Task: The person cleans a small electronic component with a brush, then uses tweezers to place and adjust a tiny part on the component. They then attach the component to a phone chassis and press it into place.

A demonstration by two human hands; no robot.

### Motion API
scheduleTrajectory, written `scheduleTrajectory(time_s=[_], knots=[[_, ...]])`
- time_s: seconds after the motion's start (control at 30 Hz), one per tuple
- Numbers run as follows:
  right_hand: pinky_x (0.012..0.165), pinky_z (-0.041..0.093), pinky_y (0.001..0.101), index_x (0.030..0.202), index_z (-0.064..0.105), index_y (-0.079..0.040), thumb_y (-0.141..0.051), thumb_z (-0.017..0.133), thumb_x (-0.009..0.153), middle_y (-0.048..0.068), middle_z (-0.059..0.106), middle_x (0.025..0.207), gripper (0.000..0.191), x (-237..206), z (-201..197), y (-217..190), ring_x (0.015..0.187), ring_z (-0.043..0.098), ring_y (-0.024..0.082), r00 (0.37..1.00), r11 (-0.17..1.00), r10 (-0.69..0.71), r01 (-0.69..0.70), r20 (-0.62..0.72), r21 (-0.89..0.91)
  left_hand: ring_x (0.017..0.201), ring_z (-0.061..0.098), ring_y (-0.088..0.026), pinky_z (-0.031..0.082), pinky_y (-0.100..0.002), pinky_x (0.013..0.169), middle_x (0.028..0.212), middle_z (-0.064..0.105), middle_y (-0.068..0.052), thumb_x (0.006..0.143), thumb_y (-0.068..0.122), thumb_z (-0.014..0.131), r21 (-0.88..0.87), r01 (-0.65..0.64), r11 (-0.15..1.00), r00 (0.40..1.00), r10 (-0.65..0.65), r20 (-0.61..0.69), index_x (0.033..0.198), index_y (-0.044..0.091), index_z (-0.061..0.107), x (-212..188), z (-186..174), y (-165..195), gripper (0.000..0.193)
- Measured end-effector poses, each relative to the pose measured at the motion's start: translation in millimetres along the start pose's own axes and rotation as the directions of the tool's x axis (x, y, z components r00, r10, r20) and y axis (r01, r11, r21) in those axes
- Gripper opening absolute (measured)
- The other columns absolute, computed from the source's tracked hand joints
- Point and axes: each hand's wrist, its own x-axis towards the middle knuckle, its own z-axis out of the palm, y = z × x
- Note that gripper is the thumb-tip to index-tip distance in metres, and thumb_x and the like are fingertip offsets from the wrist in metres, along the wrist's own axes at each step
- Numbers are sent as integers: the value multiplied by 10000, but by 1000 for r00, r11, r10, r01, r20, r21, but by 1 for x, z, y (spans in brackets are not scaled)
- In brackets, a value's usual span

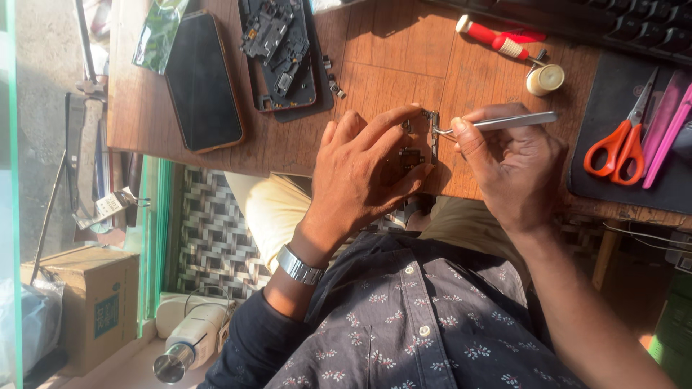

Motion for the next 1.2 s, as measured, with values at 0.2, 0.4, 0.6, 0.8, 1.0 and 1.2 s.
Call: scheduleTrajectory(time_s=[0.2, 0.4, 0.6, 0.8, 1.0, 1.2], knots=[[737, 576, 208, 1104, 684, -19, -95, 731, 1081, 41, 739, 922, 93, 1, 2, -4, 849, 723, 88, 1000, 1000, 16, -17, -21, -18, 954, 530, -239, 426, -383, 899, 1428, 587, 66, 829, 390, 812, -10, 11, 1000, 1000, -10, 10, 1065, 158, 669, 1, -5, 2, 361], [693, 556, 208, 1067, 693, -27, -131, 731, 1052, 27, 724, 863, 112, 1, 2, -6, 794, 693, 75, 998, 998, 66, -66, -20, 6, 932, 531, -229, 420, -375, 884, 1377, 605, 66, 802, 401, 825, -13, 27, 1000, 1000, -27, 13, 1041, 183, 678, 2, -5, 3, 356], [697, 556, 216, 1047, 700, -17, -138, 740, 1032, 32, 724, 876, 128, 1, 4, -5, 787, 684, 79, 998, 998, 61, -61, -30, 2, 929, 534, -212, 410, -368, 870, 1353, 630, 82, 796, 408, 833, -36, 50, 998, 998, -49, 28, 1031, 202, 692, 1, -6, 4, 343], [711, 559, 216, 1049, 697, -16, -142, 743, 1024, 38, 728, 875, 136, 2, 3, -7, 798, 691, 82, 996, 997, 81, -81, -30, -5, 928, 540, -203, 420, -363, 865, 1309, 640, 91, 785, 412, 831, -18, 41, 999, 999, -41, -5, 1035, 224, 696, 2, -5, 4, 341], [725, 569, 211, 1070, 690, -19, -149, 732, 1028, 41, 736, 888, 143, 8, 4, -9, 822, 709, 82, 994, 993, 107, -107, -2, 47, 940, 550, -192, 415, -367, 843, 1277, 636, 81, 808, 477, 826, 12, -2, 1000, 1000, 2, 7, 1212, 232, 725, 0, -7, 3, 483], [735, 579, 220, 1072, 691, -19, -148, 729, 1034, 46, 730, 911, 139, 10, 4, -8, 839, 714, 91, 998, 998, 54, -55, 14, 13, 971, 557, -190, 419, -368, 862, 1287, 638, 79, 819, 505, 816, 32, 2, 999, 1000, -2, 8, 1213, 263, 735, -3, -6, 3, 470]])
